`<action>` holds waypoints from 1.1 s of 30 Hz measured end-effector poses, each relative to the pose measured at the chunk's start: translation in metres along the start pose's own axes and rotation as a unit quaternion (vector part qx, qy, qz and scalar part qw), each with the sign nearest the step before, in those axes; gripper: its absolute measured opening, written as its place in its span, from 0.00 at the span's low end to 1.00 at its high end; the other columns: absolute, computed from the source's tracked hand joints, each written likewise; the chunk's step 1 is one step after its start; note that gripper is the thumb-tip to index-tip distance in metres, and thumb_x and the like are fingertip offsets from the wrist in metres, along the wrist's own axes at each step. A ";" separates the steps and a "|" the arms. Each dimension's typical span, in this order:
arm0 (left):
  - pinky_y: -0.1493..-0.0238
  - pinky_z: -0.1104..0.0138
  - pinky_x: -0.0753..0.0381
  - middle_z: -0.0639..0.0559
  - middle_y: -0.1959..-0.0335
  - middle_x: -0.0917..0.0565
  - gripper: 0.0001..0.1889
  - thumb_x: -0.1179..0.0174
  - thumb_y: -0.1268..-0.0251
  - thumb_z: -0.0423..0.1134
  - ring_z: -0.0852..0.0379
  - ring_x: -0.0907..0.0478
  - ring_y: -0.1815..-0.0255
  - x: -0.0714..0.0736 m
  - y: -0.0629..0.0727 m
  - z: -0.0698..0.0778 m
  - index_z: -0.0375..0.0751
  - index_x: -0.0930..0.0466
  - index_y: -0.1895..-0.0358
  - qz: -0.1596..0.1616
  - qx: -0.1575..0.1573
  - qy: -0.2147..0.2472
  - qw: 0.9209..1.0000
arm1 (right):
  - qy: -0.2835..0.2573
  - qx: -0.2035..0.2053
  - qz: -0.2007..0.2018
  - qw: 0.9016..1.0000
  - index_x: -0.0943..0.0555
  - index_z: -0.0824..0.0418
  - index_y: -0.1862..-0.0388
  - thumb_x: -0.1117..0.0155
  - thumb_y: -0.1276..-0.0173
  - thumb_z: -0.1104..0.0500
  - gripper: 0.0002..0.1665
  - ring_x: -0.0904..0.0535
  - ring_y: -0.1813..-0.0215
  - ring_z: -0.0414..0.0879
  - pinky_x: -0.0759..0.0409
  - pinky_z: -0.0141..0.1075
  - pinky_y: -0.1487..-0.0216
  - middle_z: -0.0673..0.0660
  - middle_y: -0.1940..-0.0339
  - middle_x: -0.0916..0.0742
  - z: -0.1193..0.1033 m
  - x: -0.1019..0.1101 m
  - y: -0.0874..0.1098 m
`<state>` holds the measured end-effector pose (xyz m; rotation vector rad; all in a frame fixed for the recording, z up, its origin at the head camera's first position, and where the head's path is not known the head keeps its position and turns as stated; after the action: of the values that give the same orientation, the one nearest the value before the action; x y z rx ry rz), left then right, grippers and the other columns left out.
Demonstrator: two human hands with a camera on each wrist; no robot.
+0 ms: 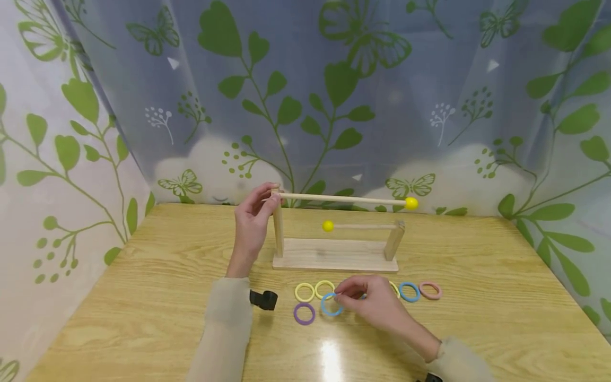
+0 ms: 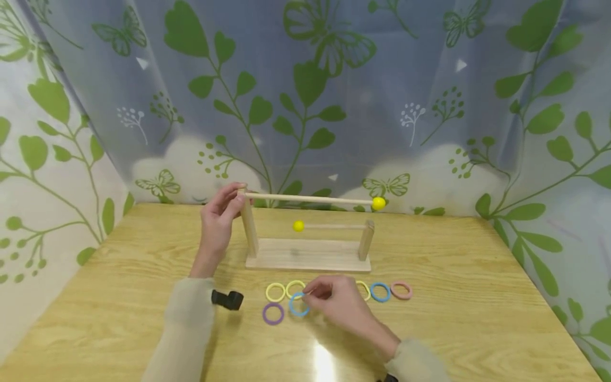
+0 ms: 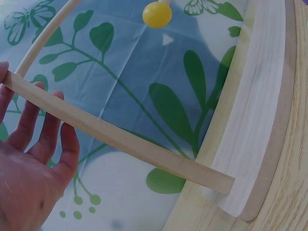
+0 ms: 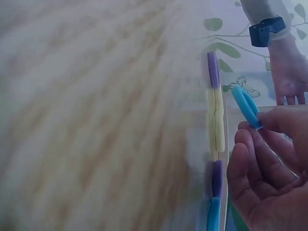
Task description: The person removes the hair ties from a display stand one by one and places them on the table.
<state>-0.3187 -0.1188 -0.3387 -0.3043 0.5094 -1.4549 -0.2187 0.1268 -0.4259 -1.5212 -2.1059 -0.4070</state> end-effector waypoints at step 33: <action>0.50 0.72 0.16 0.62 0.62 0.13 0.14 0.43 0.25 0.30 0.64 0.14 0.60 0.000 0.000 0.000 0.28 0.20 0.42 0.000 0.000 -0.001 1.000 | 0.049 0.029 -0.019 0.998 0.11 0.58 0.66 0.26 0.37 0.60 0.03 0.16 0.68 0.32 0.17 0.26 0.64 0.47 0.70 0.09 -0.004 -0.014 -0.005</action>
<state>-0.3188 -0.1188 -0.3391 -0.3061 0.5071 -1.4539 -0.2195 0.1124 -0.4302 -1.4016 -2.0551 -0.4219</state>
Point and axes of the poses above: each hand's wrist, its own y-axis away from the middle knuckle, its own x-axis out of the back of the hand, z = x × y, the point moved 7 cm from there along -y, towards the middle knuckle
